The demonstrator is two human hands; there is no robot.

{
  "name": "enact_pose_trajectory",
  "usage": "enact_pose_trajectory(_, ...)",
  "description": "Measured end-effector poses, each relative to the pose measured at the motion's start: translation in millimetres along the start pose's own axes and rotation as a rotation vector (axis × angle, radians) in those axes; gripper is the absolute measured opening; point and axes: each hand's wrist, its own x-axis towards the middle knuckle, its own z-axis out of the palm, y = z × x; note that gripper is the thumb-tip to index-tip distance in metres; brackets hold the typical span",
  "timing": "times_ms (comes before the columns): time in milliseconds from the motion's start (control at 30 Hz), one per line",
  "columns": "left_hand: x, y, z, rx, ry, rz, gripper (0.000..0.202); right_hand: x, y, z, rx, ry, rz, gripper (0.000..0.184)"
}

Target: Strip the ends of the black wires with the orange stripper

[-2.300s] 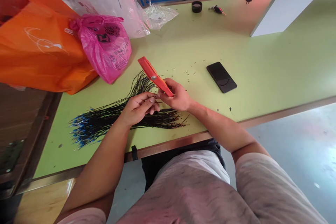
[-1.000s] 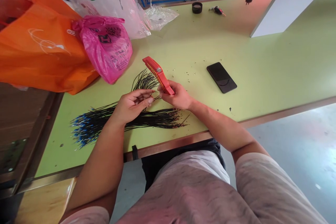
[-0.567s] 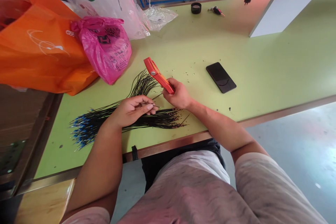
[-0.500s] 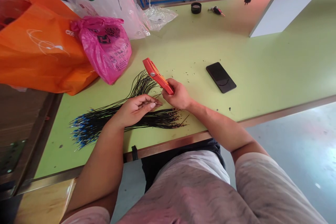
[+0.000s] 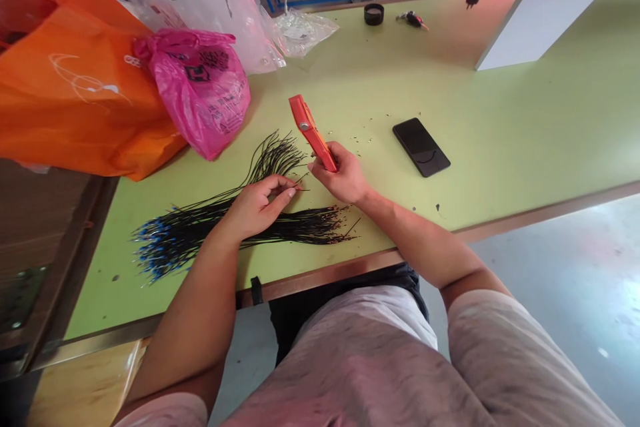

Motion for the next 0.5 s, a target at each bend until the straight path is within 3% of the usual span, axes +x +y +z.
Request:
enact_pose_trajectory(100, 0.7, -2.5, 0.9, 0.004, -0.010, 0.001, 0.033, 0.0, 1.2, 0.0, 0.000, 0.002, 0.004, 0.041)
enact_pose_trajectory(233, 3.4, -11.4, 3.0, 0.018, 0.119, -0.017, 0.029, -0.1, 0.2, -0.1, 0.009, -0.005, 0.015, 0.043)
enact_pose_trajectory(367, 4.9, -12.2, 4.1, -0.270, 0.237, -0.102, 0.032, -0.6, -2.3, -0.4, -0.007, -0.033, 0.037, 0.046)
enact_pose_trajectory(500, 5.6, -3.4, 3.3, -0.537, 0.269, -0.156, 0.029, -3.0, -2.5, -1.2, -0.093, -0.086, 0.044, 0.043)
